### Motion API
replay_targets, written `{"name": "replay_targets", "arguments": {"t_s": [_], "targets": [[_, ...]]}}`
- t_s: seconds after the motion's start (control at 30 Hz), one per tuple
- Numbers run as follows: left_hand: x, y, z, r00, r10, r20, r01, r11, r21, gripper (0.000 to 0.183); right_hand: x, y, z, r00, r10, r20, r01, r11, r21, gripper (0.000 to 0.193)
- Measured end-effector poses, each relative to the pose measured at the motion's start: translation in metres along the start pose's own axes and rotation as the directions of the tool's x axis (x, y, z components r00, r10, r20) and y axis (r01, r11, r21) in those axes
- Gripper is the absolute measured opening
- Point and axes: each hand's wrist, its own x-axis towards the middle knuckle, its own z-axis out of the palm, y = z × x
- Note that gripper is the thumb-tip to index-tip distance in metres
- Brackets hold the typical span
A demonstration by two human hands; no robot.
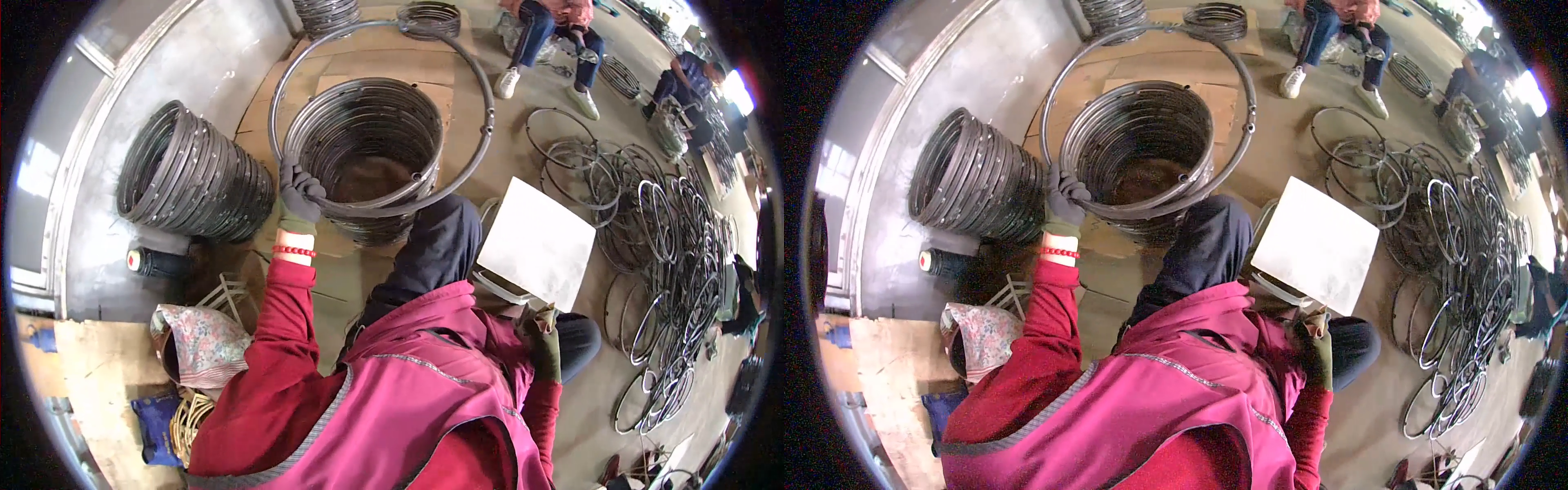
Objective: Polishing or cleaning metal rings with a cloth while sitting on the floor.
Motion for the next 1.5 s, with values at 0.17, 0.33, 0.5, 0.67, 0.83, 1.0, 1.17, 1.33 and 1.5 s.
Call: {"name": "replay_targets", "arguments": {"t_s": [0.17,0.33,0.5,0.67,0.83,1.0,1.17,1.33,1.5], "targets": [[0.016,0.006,-0.045,0.995,0.094,-0.041,-0.097,0.992,-0.084,0.029,0.000,-0.006,0.021,0.999,0.030,-0.021,-0.030,0.999,0.010,0.025],[0.023,-0.015,-0.050,0.965,0.193,-0.179,-0.212,0.973,-0.091,0.031,0.001,0.001,0.006,0.991,0.125,-0.053,-0.129,0.989,-0.068,0.028],[0.031,-0.028,-0.048,0.931,0.253,-0.264,-0.278,0.959,-0.058,0.030,0.001,0.010,-0.003,0.999,0.045,-0.013,-0.046,0.985,-0.164,0.042],[0.052,-0.029,-0.063,0.883,0.294,-0.367,-0.307,0.951,0.023,0.034,0.004,0.019,-0.017,0.997,0.072,-0.002,-0.071,0.973,-0.219,0.062],[0.055,-0.029,-0.057,0.881,0.293,-0.371,-0.297,0.954,0.047,0.034,0.000,0.010,0.002,0.994,0.105,-0.010,-0.106,0.992,-0.069,0.039],[0.066,-0.025,-0.075,0.901,0.263,-0.344,-0.281,0.960,0.000,0.036,0.005,0.020,-0.012,0.996,0.093,-0.004,-0.092,0.991,-0.099,0.040],[0.068,-0.035,-0.079,0.882,0.263,-0.391,-0.261,0.963,0.060,0.033,0.005,0.019,-0.003,0.997,0.065,-0.039,-0.071,0.987,-0.148,0.038],[0.077,-0.022,-0.091,0.881,0.188,-0.435,-0.225,0.974,-0.034,0.024,0.004,0.014,0.011,0.997,0.060,-0.040,-0.063,0.997,-0.055,0.025],[0.064,-0.027,-0.073,0.864,0.221,-0.451,-0.201,0.975,0.092,0.018,0.003,0.019,0.005,0.999,0.017,-0.030,-0.023,0.981,-0.194,0.021]]}}
